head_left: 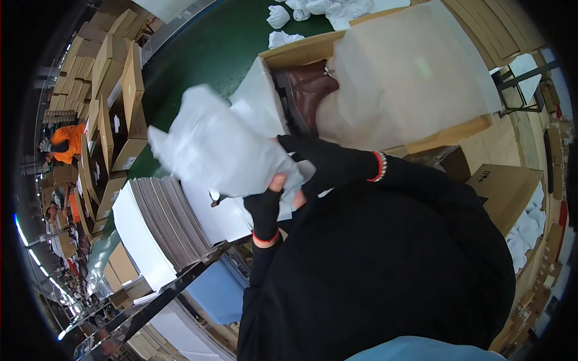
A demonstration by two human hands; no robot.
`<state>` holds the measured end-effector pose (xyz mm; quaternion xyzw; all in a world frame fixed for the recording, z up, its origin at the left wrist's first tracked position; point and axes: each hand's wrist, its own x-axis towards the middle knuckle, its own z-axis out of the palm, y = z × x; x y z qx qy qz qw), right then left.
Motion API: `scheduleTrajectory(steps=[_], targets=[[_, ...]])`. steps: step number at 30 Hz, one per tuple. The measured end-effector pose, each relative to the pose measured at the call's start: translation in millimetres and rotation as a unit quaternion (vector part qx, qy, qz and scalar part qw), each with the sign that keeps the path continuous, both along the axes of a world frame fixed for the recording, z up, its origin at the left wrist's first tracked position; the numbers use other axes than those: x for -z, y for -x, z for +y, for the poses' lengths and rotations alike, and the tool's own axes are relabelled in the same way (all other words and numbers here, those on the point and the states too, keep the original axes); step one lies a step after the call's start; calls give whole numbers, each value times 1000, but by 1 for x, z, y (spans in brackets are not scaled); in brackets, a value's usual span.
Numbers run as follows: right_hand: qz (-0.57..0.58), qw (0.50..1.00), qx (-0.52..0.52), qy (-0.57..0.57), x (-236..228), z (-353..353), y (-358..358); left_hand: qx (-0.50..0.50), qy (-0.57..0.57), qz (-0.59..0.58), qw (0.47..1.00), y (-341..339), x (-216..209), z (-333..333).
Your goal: The person inspects a brown leather boot, places it in a cardboard box lined with tissue paper, and wraps it in a white protective bag. They then place a second boot into the box, add more tissue paper, and close the box. The process is repeated for another pair of boots.
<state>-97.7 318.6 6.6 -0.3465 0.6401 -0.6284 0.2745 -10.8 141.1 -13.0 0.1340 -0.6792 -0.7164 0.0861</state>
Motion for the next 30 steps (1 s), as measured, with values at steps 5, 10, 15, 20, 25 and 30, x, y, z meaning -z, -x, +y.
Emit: scheduleTrajectory(steps=[5, 10, 15, 20, 25, 30], targets=[[50, 997, 43, 44, -12, -27, -18, -195, 120, 114, 967, -5, 23, 14], [50, 997, 52, -2, -15, -26, -21, -179, 136, 222, 949, -1, 2, 4], [-1, 995, 91, 35, -17, -20, -13, -6, 29, 104, 994, -3, -19, -17], [-59, 996, 53, 42, -23, -13, -10, 41, -120, 60, 990, -4, -18, -27], [-60, 996, -25, 61, -15, -16, -12, 52, -121, 70, 989, 0, -5, -34], [-40, 986, 116, 108, -1, -24, -13, 74, -106, 80, 988, -6, -12, -27]])
